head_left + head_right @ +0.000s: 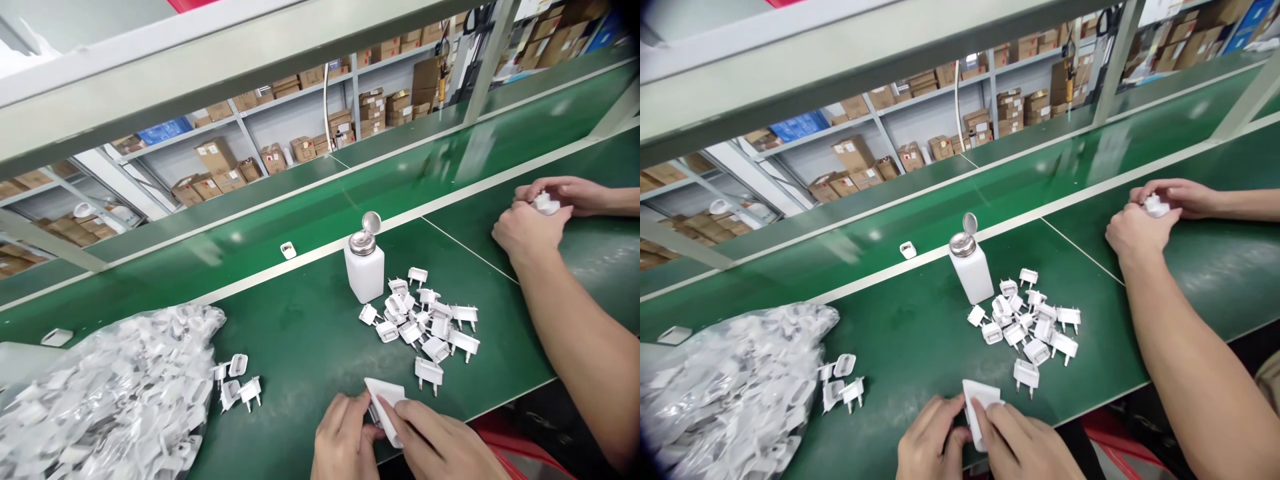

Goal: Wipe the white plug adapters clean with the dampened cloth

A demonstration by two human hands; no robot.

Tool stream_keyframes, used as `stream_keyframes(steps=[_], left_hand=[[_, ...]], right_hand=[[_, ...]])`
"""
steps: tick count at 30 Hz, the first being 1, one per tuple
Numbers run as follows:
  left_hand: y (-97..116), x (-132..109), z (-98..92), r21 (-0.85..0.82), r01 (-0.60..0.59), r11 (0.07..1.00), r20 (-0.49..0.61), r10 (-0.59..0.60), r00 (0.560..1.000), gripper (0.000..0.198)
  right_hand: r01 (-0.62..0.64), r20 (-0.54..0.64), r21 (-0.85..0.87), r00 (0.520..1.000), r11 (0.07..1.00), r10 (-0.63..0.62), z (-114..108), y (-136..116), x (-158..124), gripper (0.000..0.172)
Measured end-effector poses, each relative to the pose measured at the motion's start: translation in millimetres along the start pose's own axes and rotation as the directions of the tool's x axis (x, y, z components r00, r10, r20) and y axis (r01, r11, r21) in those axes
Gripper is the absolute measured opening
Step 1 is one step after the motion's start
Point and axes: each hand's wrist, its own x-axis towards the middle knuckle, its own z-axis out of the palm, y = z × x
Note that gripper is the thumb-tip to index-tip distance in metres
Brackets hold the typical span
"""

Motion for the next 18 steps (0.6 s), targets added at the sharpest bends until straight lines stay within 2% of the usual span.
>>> stream_keyframes(steps=[3, 6, 7, 9, 10, 11, 12, 13, 15, 16, 18], left_hand=[[2.4, 0.7, 1.2, -0.007, 0.020, 1.000, -0.017, -0.020, 1.000, 0.048], [4.5, 1.4, 2.4, -0.048, 0.059, 0.997, -0.012, -0.059, 0.998, 0.051], [5.0, 1.7, 2.6, -0.060, 0.068, 0.996, -0.014, -0.069, 0.998, 0.051], [5.7, 2.2, 2.7, -0.069, 0.079, 0.995, -0.023, -0.080, 0.996, 0.050], [5.9, 2.5, 2.6, -0.067, 0.081, 0.994, -0.027, -0.083, 0.996, 0.050], [6.0, 2.7, 2.4, -0.066, 0.083, 0.994, -0.027, -0.084, 0.996, 0.050], [6.0, 2.8, 2.2, -0.067, 0.086, 0.994, -0.024, -0.088, 0.996, 0.050], [6.0, 2.8, 2.1, -0.073, 0.092, 0.993, -0.018, -0.093, 0.995, 0.050], [5.9, 2.1, 2.1, -0.092, 0.110, 0.990, -0.005, -0.111, 0.994, 0.050], [5.7, 1.7, 2.3, -0.100, 0.123, 0.987, -0.002, -0.124, 0.992, 0.050], [5.3, 1.1, 2.3, -0.111, 0.154, 0.982, -0.004, -0.155, 0.988, 0.049]], right_hand=[[-0.018, 0.151, -0.015, 0.988, 1.000, 0.020, 17.7, -9.0, -10.8, 0.048], [-0.095, 0.217, 0.038, 0.972, 0.995, 0.085, 17.1, -8.3, -0.8, 0.047], [-0.111, 0.222, 0.059, 0.970, 0.992, 0.095, 12.6, -5.8, 4.9, 0.046], [-0.135, 0.141, 0.120, 0.983, 0.984, 0.118, -4.5, 11.4, 20.2, 0.040], [-0.160, 0.042, 0.135, 0.987, 0.978, 0.155, -17.3, 28.8, 29.8, 0.038], [-0.180, -0.043, 0.189, 0.981, 0.965, 0.191, -32.2, 52.7, 40.8, 0.026], [-0.216, -0.108, 0.202, 0.964, 0.955, 0.241, -48.2, 82.2, 52.5, 0.020], [-0.257, -0.161, 0.209, 0.943, 0.944, 0.293, -64.2, 115.4, 64.2, 0.027], [-0.313, -0.243, 0.250, 0.895, 0.916, 0.373, -90.9, 182.6, 83.6, 0.051], [-0.332, -0.274, 0.281, 0.872, 0.900, 0.406, -100.0, 211.6, 89.8, 0.054], [-0.354, -0.305, 0.337, 0.836, 0.873, 0.457, -108.7, 253.2, 94.0, 0.072]])
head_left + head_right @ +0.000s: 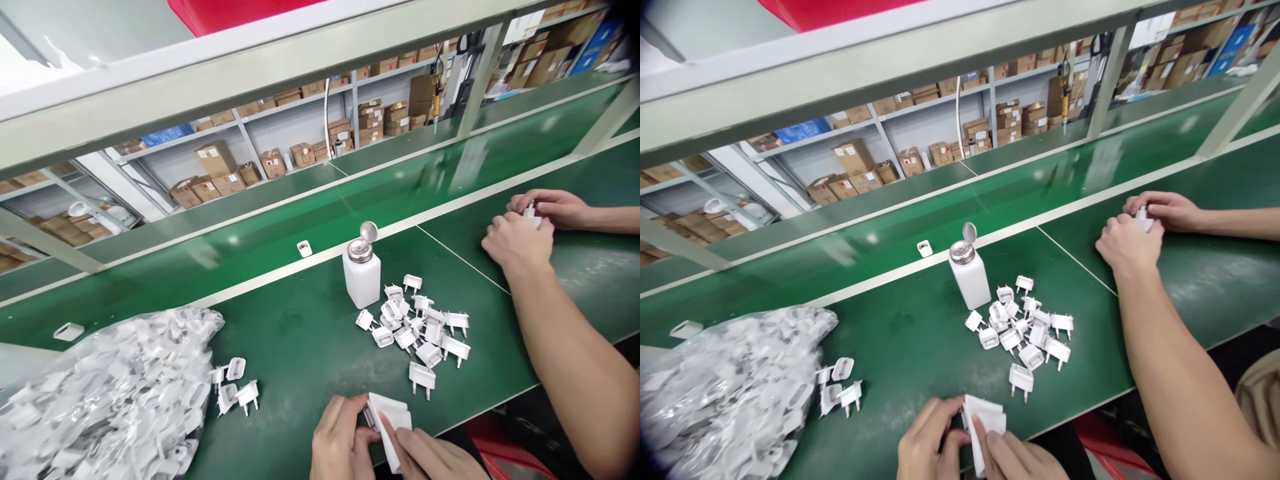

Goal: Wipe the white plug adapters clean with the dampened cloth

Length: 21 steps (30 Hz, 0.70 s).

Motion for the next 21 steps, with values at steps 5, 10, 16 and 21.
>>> stream_keyframes(steps=[5, 10, 16, 21], left_hand=[[7.0, 5.8, -6.5, -0.143, 0.119, 0.982, 0.004, -0.120, 0.993, 0.046], [37.0, 13.3, -9.0, -0.480, 0.194, 0.856, 0.000, -0.221, 0.975, 0.024], [66.3, 12.9, 1.6, -0.678, 0.178, 0.713, -0.176, -0.393, 0.903, 0.021], [76.5, 8.5, 2.4, -0.494, 0.128, 0.860, -0.303, -0.308, 0.902, 0.029]], right_hand=[[-0.040, -0.021, 0.042, 0.999, 0.998, 0.041, -6.3, 18.0, 0.8, 0.079], [0.058, 0.041, -0.057, 0.998, 0.997, -0.056, 9.5, -17.9, -21.4, 0.035], [0.244, 0.233, -0.194, 0.952, 0.950, -0.197, 53.5, -80.4, -120.9, 0.029], [0.364, 0.336, -0.258, 0.902, 0.895, -0.270, 66.7, -128.9, -205.7, 0.042]])
